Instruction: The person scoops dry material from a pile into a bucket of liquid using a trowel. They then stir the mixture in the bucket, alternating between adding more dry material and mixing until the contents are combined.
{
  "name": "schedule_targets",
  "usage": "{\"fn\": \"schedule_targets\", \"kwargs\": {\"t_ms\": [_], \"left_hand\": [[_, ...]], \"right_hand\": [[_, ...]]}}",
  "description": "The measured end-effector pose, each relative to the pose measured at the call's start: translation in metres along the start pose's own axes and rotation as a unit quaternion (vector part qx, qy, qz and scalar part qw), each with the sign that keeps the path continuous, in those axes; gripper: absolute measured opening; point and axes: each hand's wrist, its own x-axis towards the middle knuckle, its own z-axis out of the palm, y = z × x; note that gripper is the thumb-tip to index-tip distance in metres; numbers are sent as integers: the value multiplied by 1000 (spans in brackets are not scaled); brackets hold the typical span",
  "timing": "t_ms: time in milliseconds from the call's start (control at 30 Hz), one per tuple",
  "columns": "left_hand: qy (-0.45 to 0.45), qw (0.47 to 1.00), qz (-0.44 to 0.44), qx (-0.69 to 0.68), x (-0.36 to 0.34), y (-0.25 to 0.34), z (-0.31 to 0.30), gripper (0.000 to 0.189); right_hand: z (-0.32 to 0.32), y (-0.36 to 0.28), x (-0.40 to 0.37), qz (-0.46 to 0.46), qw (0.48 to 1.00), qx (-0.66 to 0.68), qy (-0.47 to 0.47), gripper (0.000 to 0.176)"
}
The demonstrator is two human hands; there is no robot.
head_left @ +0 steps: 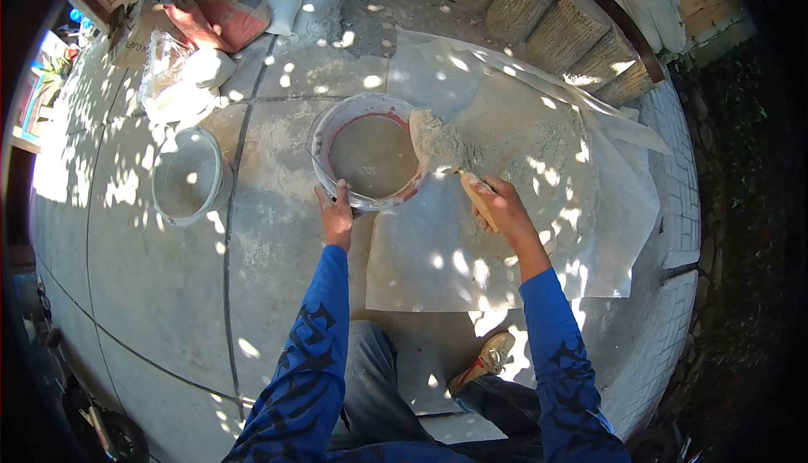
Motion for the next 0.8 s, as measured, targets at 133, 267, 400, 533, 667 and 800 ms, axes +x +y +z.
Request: {"fn": "schedule_targets", "kwargs": {"t_ms": [133,267,400,533,667,800], "left_hand": [[-14,999,25,-18,3,-9,0,96],[-10,999,5,-31,5,-18,0,96],[-9,999,13,-46,2,-13,2,96],[-13,997,18,-67,6,-17,2,94],[-51,995,0,-81,5,-12,-1,95],[-27,998,22,-46,5,-12,0,96]], "right_hand": [[42,-2,22,-17,999,-39,18,43],[62,-11,41,1,991,-131,-33,47],[78,-11,51,-14,987,-158,-17,49],[89,-6,54,-43,981,-189,-7,49],[88,-15,55,-22,976,-210,-46,48],[88,-19,54,-21,977,-209,-36,47]]}}
